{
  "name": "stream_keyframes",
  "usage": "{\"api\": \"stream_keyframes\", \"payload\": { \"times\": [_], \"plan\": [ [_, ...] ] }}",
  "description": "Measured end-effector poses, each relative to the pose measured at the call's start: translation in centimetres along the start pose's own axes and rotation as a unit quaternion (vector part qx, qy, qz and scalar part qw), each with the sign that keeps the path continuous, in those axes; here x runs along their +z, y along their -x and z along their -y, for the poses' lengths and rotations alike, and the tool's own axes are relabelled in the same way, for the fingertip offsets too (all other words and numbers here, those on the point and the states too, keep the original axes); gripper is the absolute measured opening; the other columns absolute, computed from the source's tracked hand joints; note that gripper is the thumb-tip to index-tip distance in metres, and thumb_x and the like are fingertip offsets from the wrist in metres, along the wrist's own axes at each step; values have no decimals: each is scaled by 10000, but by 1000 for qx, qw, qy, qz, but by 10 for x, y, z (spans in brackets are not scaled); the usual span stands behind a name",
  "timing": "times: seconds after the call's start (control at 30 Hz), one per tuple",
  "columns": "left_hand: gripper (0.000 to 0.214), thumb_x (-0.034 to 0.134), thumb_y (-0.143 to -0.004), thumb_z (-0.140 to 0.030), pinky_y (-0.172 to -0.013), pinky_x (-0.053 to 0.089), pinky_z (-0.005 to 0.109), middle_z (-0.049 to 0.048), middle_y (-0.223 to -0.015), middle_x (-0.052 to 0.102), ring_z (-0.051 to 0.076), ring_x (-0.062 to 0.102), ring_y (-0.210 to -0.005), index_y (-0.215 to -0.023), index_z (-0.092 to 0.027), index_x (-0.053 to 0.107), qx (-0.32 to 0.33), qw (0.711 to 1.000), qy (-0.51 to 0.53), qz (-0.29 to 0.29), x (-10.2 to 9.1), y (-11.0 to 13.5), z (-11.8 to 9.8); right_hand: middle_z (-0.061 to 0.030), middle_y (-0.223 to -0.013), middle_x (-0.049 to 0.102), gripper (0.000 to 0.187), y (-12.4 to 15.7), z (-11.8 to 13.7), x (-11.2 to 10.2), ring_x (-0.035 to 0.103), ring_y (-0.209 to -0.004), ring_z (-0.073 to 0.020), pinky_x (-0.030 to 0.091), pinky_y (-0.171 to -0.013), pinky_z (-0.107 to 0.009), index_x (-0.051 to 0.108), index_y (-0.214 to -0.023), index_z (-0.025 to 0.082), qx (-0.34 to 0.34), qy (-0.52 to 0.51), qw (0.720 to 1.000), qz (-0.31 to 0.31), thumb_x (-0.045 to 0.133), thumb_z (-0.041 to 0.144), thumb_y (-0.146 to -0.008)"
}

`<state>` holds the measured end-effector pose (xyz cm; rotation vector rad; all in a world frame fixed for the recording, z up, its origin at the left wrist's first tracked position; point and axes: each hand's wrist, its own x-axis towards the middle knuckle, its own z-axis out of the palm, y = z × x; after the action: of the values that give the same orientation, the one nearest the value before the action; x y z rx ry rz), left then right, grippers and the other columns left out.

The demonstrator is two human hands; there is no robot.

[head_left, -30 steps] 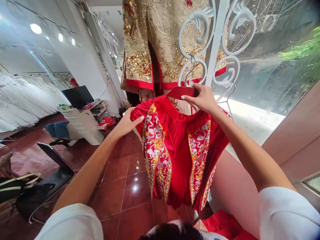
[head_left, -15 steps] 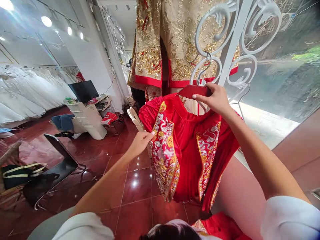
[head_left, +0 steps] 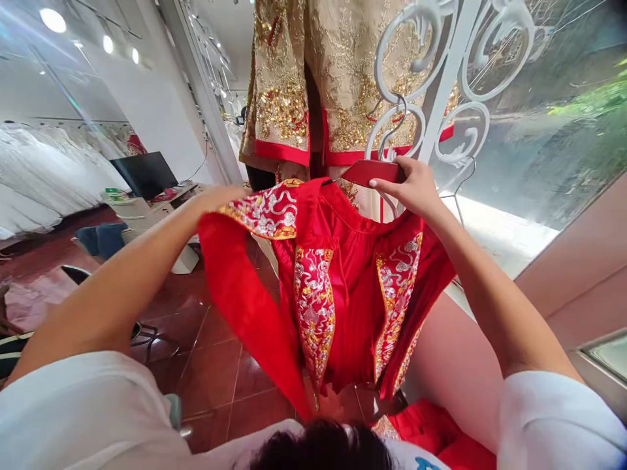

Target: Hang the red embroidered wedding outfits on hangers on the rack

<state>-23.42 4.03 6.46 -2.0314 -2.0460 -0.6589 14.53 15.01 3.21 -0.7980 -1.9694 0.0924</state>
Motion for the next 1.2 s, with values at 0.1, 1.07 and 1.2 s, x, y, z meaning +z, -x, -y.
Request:
{"api": "stream_keyframes", "payload": {
  "times": [0.1, 1.07, 1.2],
  "plan": [
    [598, 478, -745, -665, -633, 455, 224, 32, -625, 659, 103, 520, -595, -720, -91, 641, 19, 996, 40, 79, 12, -6, -10, 25, -592, 297, 543, 0, 0, -1, 268, -587, -106, 234, -576, -286, 318, -653, 194, 2, 14, 1000, 2, 650, 622, -685],
    [440, 460, -830, -545, -634, 372, 281, 81, -758, 642, 214, 548, -688, -903, -175, 685, 92, 985, -15, -147, 48, 33, -141, -3, -635, 415, 408, -1, -15, -52, 393, -626, -115, 344, -593, -286, 438, -669, 181, -1, -78, 992, 100, 454, 534, -872],
    [449, 362, -891, -465, -724, 415, 293, 98, -950, 678, 231, 597, -823, -1064, -158, 641, 148, 980, 78, -109, 68, 17, -143, 22, -531, 343, 438, 3, -39, -89, 312, -536, -89, 285, -506, -271, 443, -561, 174, 88, -13, 986, 144, 635, 518, -754]
  ]
}}
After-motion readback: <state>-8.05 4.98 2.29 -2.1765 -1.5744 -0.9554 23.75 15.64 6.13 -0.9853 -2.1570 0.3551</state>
